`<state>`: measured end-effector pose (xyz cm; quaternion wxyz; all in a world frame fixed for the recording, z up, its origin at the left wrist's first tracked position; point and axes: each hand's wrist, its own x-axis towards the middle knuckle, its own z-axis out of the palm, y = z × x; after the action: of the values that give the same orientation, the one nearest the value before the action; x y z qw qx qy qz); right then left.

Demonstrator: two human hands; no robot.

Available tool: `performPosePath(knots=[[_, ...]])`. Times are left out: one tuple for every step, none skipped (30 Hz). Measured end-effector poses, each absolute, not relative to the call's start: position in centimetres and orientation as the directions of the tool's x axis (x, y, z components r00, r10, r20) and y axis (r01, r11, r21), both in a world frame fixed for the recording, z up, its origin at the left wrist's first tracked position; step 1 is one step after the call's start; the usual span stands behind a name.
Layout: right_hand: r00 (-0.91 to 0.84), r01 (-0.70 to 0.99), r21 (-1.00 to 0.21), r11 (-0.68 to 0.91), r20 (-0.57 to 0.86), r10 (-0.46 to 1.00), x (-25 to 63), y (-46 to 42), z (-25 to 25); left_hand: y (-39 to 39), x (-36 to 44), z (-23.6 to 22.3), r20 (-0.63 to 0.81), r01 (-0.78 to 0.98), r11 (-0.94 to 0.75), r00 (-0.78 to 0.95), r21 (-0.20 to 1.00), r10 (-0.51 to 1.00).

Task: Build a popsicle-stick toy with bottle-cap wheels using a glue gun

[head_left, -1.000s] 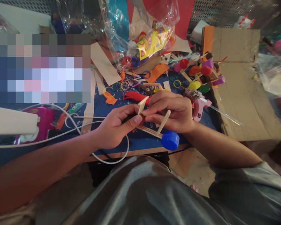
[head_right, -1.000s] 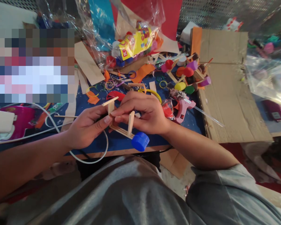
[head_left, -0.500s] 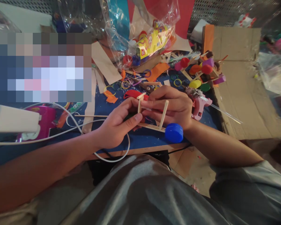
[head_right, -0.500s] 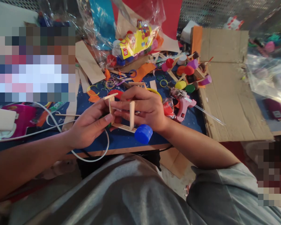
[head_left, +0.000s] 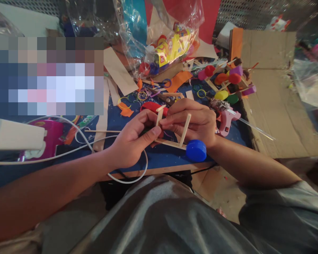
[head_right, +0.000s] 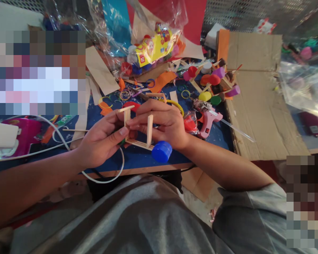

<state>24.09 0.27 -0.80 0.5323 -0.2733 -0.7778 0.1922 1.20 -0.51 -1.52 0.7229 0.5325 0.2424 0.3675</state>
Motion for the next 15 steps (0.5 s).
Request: performPosePath(knots=[[-0.288, 0.206, -0.599, 0.774, 0.719, 0.633, 24.06, 0.25, -0.8, -0.53, 1.24, -1.47, 0.045, -0.276, 0.159, 0.609, 0.948, 0.792], [-0.291, 0.197, -0.605, 0.771, 0.715, 0.636, 24.05, 0.22, -0.78, -0.55, 1.27, -1.42, 0.048, -0.275, 0.152, 0.605, 0.949, 0.795], [-0.295, 0.193, -0.614, 0.766, 0.708, 0.642, 24.05, 0.19, -0.75, -0.57, 1.29, -1.36, 0.047, -0.267, 0.146, 0.602, 0.953, 0.797], [-0.297, 0.192, -0.625, 0.757, 0.698, 0.652, 24.07, 0.18, -0.71, -0.58, 1.31, -1.31, 0.047, -0.262, 0.139, 0.598, 0.955, 0.8], [-0.303, 0.188, -0.632, 0.752, 0.691, 0.656, 24.1, 0.17, -0.68, -0.59, 1.32, -1.27, 0.048, -0.259, 0.135, 0.594, 0.956, 0.803], [-0.311, 0.181, -0.637, 0.749, 0.686, 0.658, 24.15, 0.17, -0.65, -0.6, 1.32, -1.25, 0.047, -0.257, 0.133, 0.591, 0.957, 0.805], [-0.319, 0.171, -0.642, 0.747, 0.681, 0.659, 24.2, 0.19, -0.64, -0.59, 1.32, -1.24, 0.046, -0.254, 0.132, 0.59, 0.958, 0.806], [-0.328, 0.164, -0.648, 0.744, 0.676, 0.66, 24.26, 0.22, -0.64, -0.59, 1.31, -1.24, 0.048, -0.254, 0.129, 0.589, 0.959, 0.807], [-0.336, 0.159, -0.651, 0.743, 0.672, 0.66, 24.33, 0.26, -0.65, -0.58, 1.3, -1.24, 0.048, -0.253, 0.128, 0.588, 0.959, 0.808], [-0.344, 0.156, -0.652, 0.742, 0.669, 0.659, 24.39, 0.31, -0.68, -0.57, 1.29, -1.25, 0.047, -0.251, 0.127, 0.588, 0.96, 0.808], [-0.351, 0.155, -0.651, 0.743, 0.666, 0.658, 24.46, 0.36, -0.71, -0.56, 1.29, -1.25, 0.044, -0.248, 0.129, 0.59, 0.96, 0.806], [-0.356, 0.154, -0.65, 0.744, 0.666, 0.656, 24.51, 0.41, -0.75, -0.56, 1.29, -1.25, 0.043, -0.247, 0.13, 0.591, 0.96, 0.806], [-0.361, 0.15, -0.647, 0.748, 0.668, 0.651, 24.56, 0.45, -0.77, -0.55, 1.29, -1.23, 0.042, -0.248, 0.132, 0.591, 0.96, 0.805], [-0.364, 0.142, -0.642, 0.753, 0.674, 0.643, 24.6, 0.47, -0.79, -0.55, 1.29, -1.2, 0.038, -0.246, 0.135, 0.592, 0.96, 0.805], [-0.365, 0.135, -0.639, 0.758, 0.679, 0.637, 24.61, 0.48, -0.79, -0.54, 1.29, -1.16, 0.034, -0.244, 0.139, 0.594, 0.96, 0.804]])
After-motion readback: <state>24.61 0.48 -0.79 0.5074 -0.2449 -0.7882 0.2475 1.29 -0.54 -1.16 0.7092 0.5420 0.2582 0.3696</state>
